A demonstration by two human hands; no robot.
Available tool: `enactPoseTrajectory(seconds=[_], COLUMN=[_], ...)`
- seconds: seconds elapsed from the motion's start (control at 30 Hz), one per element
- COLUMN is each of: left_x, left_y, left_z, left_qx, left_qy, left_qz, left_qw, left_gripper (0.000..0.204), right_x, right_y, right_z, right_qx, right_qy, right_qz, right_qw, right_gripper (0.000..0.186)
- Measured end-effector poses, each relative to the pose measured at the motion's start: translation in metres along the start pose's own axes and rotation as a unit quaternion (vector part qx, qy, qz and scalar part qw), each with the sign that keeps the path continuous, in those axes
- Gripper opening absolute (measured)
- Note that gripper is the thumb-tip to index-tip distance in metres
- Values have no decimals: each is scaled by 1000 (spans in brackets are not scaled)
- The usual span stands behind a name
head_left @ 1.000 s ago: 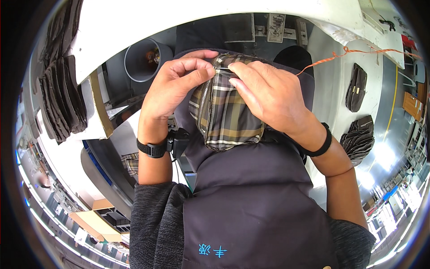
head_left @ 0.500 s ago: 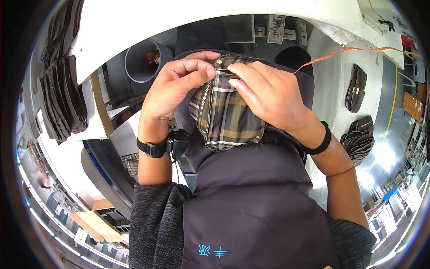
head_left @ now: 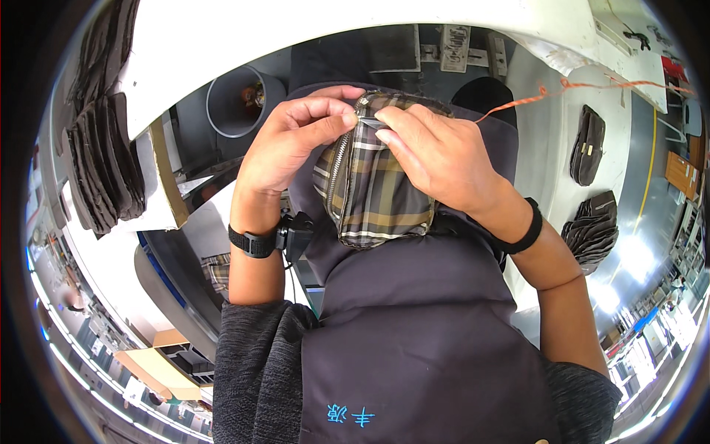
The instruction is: Sewing and trimming edges of small plaid fabric bags using an industrial sewing machine.
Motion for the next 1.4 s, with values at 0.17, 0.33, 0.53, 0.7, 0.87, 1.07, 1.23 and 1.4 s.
enactPoseTrajectory(seconds=[0.17, 0.33, 0.53, 0.7, 0.87, 1.07, 1.23, 1.4], left_x=[-4, -1, -3, -7, -14, -13, -12, -2], left_y=[1, 2, 3, 0, -17, -32, -39, -34], left_z=[2, 4, 1, -6, -30, -49, -40, -2], left_qx=[5, -6, -5, 86, 274, 463, 477, 67], left_qy=[-14, -6, -4, -1, -69, -127, -112, 17], left_qz=[7, 11, -10, -71, -208, -293, -263, 59], left_qw=[1000, 1000, 1000, 994, 936, 827, 831, 996], left_gripper=[17, 17, 16, 14, 20, 14, 12, 23], right_x=[2, 4, 8, 13, 19, 18, 22, 23], right_y=[1, -3, -8, -20, -17, -12, -6, -4], right_z=[-2, 1, 3, 3, 8, 8, 13, 12], right_qx=[48, 43, 79, 203, 188, 150, 168, 240], right_qy=[-7, -23, -31, 39, 103, 66, 95, 109], right_qz=[-38, -73, -118, -235, -250, -203, -220, -237], right_qw=[998, 996, 989, 950, 944, 965, 956, 935], right_gripper=[26, 28, 31, 23, 21, 20, 20, 20])
Point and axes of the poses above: each hand's wrist, its own x-axis towards the middle knuckle, its own z-axis out of the back of the hand, y = z × x, the point moved 2 cm from there along x, towards the middle knuckle, and after that the axes turned 9 degrees about -x, right-handed, at the moved point
